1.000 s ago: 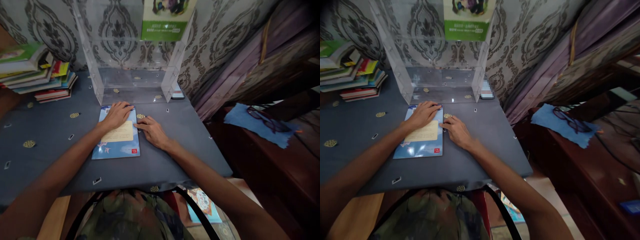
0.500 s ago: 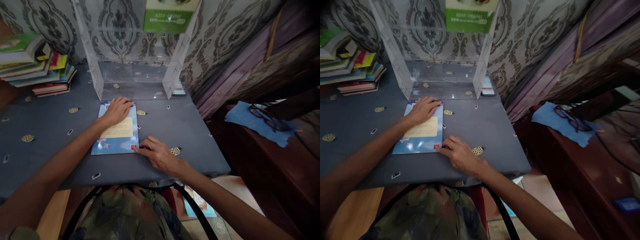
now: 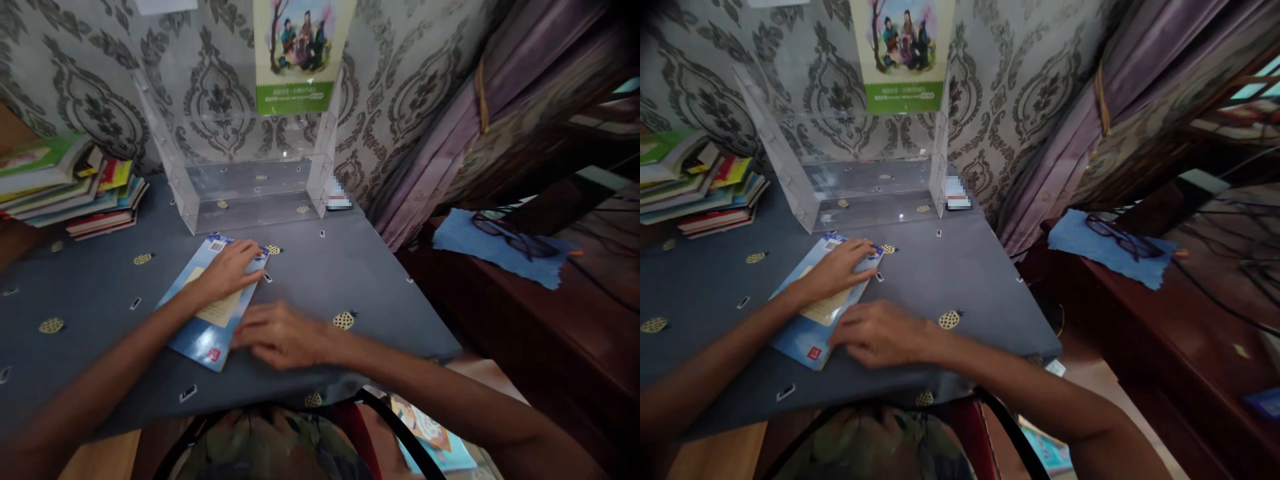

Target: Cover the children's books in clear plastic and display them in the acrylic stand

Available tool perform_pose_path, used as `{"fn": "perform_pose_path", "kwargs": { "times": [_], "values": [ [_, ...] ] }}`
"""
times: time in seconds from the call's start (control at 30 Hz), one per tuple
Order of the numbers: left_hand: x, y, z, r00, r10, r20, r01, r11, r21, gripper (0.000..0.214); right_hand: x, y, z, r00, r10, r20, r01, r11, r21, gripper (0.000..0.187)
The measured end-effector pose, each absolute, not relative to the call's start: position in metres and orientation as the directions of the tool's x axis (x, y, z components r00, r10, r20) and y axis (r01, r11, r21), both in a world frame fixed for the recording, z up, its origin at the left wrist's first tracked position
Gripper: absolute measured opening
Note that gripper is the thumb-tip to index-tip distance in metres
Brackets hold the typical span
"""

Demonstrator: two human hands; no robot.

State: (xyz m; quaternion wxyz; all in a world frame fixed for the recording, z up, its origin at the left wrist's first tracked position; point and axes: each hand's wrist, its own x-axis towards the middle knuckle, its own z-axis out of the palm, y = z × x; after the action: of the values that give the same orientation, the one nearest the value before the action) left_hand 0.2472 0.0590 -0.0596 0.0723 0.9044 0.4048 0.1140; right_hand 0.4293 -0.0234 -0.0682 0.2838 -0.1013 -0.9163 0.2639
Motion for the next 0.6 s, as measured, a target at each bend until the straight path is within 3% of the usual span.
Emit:
{"fn": "perform_pose_path", "kwargs": {
  "times": [0.07, 0.13, 0.2, 0.3, 0.6],
  "values": [
    [0.258, 0.046, -0.057, 0.572, 0.807, 0.148, 0.807, -0.586, 0.076, 0.03, 0.434, 0.005, -0.072, -0.602, 0.582, 0.548, 0.121, 0.744, -0.657, 0.027],
    [0.268, 0.036, -0.053, 0.498, 0.855, 0.144, 0.867, -0.494, -0.066, 0.033, 0.437, 0.036, -0.078, -0.361, 0.788, 0.499, 0.206, 0.589, -0.781, 0.029],
    [0.275, 0.029, -0.048, 0.448, 0.885, 0.127, 0.89, -0.428, -0.156, 0.036, 0.44, 0.064, -0.084, -0.211, 0.885, 0.416, 0.222, 0.457, -0.861, 0.032],
    [0.284, 0.026, -0.041, 0.412, 0.908, 0.076, 0.899, -0.392, -0.195, 0.032, 0.442, 0.089, -0.093, -0.159, 0.927, 0.339, 0.232, 0.368, -0.9, 0.038],
    [0.296, 0.025, -0.032, 0.375, 0.926, -0.037, 0.9, -0.374, -0.226, 0.034, 0.45, 0.081, -0.096, -0.199, 0.932, 0.302, 0.269, 0.348, -0.898, 0.036]
  ]
}}
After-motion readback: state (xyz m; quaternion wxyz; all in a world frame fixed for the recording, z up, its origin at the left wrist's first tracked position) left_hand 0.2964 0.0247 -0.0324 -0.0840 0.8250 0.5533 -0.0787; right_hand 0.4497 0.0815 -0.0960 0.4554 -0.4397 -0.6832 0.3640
